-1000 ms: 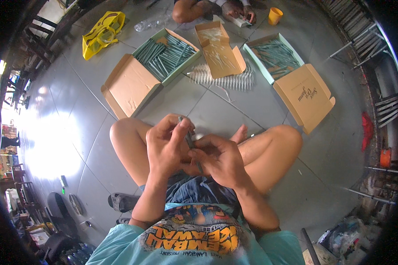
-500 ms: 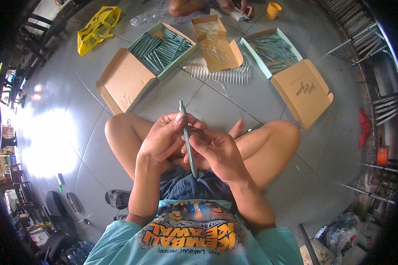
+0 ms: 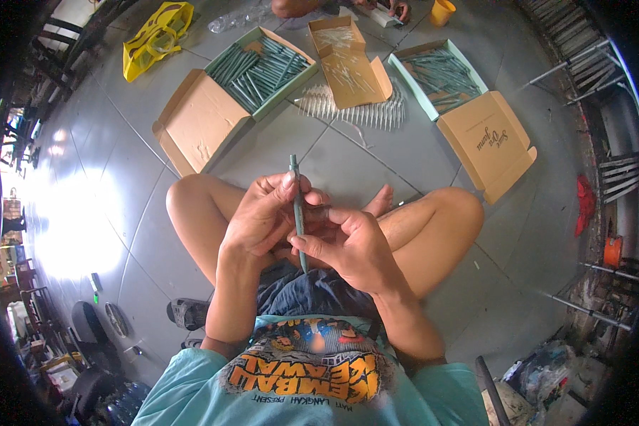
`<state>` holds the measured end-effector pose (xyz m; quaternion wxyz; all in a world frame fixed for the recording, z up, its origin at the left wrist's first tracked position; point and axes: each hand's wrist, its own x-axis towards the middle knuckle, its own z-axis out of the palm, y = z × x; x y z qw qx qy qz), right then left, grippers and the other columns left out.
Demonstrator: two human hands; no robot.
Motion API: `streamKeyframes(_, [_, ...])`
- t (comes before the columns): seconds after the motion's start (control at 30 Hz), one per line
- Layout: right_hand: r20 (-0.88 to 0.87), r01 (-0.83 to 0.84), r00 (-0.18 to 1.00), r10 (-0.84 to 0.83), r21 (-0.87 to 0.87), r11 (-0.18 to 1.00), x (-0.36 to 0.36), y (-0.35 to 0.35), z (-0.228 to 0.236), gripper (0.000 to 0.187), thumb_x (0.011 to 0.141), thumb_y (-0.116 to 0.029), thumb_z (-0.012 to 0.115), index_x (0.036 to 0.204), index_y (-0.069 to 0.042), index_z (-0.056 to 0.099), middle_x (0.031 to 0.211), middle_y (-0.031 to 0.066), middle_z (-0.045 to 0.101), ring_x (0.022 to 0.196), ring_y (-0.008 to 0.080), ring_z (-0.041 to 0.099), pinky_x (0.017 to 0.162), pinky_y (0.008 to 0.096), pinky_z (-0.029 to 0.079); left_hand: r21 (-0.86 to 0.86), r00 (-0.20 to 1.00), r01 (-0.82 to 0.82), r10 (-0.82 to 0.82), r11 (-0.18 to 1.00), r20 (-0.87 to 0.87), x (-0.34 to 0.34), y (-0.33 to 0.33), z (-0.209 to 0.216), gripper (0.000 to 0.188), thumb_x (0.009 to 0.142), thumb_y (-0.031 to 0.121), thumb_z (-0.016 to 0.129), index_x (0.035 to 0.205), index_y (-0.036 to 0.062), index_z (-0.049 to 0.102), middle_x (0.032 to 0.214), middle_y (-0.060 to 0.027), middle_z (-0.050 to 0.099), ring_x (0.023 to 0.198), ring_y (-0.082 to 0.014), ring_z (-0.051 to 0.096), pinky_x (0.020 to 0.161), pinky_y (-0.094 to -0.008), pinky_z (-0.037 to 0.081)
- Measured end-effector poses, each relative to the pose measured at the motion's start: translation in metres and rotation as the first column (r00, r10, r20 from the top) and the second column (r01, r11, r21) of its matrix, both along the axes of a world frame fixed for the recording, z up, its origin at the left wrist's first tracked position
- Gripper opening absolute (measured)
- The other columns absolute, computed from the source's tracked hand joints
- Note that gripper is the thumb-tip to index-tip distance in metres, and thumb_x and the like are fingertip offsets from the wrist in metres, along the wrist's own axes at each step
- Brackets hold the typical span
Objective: The person assembles markers by inserting a white internal component into a green plastic tube and then attaching a white cap.
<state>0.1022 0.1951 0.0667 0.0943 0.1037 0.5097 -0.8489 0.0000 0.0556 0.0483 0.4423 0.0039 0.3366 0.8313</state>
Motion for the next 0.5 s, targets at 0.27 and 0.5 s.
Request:
streamKeyframes(0.27, [0.125,-0.264,0.954,0.271,-0.068,0.962,0.027,-0.03,-0.028,0.034,0.088,0.003,0.071,0.12,0.004,0.06,0.098,0.0088,0.071,0.095,0.0154,0.07,0.089,0.0266,0.056,0.034,0.984,-0.171,0.168,0.985,0.065,-0.035,-0.011,-0.012,0.036,0.101,0.041,0.057,0.104,0.006,0.061,0.088,-0.0039,0.07,0.089,-0.0185,0.065,0.085,-0.0371,0.052])
streamKeyframes(0.5, [-0.044,-0.029,0.998,0.037,0.175,0.984,0.008,0.001,-0.016,0.042,0.091,-0.005,0.072,0.128,0.006,0.055,0.109,0.014,0.069,0.095,0.0163,0.068,0.087,0.0281,0.057,0.116,0.997,-0.074,0.073,0.991,0.012,-0.033,-0.015,-0.006,0.03,0.101,0.034,0.058,0.103,0.0047,0.062,0.092,-0.0081,0.072,0.097,-0.0245,0.067,0.09,-0.0402,0.051])
